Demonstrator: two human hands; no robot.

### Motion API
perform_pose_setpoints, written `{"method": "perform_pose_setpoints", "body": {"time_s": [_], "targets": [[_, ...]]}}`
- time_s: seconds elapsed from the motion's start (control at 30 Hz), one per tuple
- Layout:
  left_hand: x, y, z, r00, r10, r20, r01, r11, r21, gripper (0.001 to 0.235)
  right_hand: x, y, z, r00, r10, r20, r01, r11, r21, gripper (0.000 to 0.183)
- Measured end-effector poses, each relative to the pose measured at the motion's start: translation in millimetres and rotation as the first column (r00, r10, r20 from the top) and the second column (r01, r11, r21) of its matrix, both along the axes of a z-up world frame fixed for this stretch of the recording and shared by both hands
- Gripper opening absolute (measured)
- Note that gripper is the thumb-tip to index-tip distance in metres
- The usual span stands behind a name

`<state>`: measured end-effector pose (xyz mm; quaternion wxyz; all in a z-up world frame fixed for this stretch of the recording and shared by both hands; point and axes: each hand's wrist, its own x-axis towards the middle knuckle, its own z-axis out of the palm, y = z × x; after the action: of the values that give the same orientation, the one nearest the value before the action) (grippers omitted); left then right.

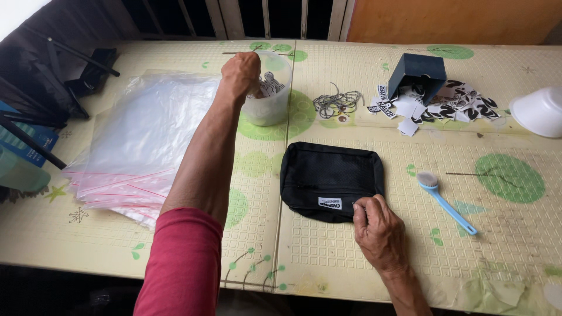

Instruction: The person places a small black bag on a table, attaches a keychain with a bear-shaped charm to it, and then places the bag into a clear plastic zip-lock bag.

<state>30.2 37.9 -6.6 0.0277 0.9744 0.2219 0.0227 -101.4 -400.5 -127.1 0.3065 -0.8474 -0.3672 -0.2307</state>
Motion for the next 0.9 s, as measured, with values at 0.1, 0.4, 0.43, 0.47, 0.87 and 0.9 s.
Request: {"method": "perform_pose_setpoints", "body": {"time_s": [0.1, 0.4, 0.43, 0.47, 0.87, 0.9], "targets": [[-16.5, -8.6, 17.4, 0.997, -0.044, 0.071, 0.054, 0.987, -0.153, 0.039, -0.6, -0.3, 1.9, 1.0, 0.009, 0.002, -0.009, 1.0, -0.003, 0.008], [-11.8, 21.2, 3.8, 0.946, -0.141, 0.292, 0.175, 0.98, -0.094, 0.02, -2.0, -0.2, 6.4, 0.999, 0.035, 0.011, -0.035, 0.999, 0.014, 0.007], [-13.0, 23.3, 0.1, 0.946, -0.144, 0.289, 0.178, 0.98, -0.094, 0.02, -2.6, -0.2, 7.2, 0.999, 0.032, 0.009, -0.032, 0.999, 0.015, 0.007], [-14.2, 25.2, -3.5, 0.925, -0.152, 0.349, 0.182, 0.982, -0.053, 0.02, -3.1, -0.4, 8.1, 0.999, 0.042, 0.001, -0.042, 0.999, 0.017, 0.006], [-40.8, 0.5, -1.0, 0.799, -0.18, 0.574, 0.288, 0.952, -0.103, 0.026, -3.0, -0.3, 2.9, 1.0, 0.027, 0.012, -0.027, 1.0, -0.008, 0.007], [-40.2, 1.1, -0.3, 0.765, -0.182, 0.617, 0.321, 0.939, -0.121, 0.029, -1.8, 0.5, 2.3, 1.0, 0.025, 0.009, -0.025, 1.0, -0.014, 0.006]]}}
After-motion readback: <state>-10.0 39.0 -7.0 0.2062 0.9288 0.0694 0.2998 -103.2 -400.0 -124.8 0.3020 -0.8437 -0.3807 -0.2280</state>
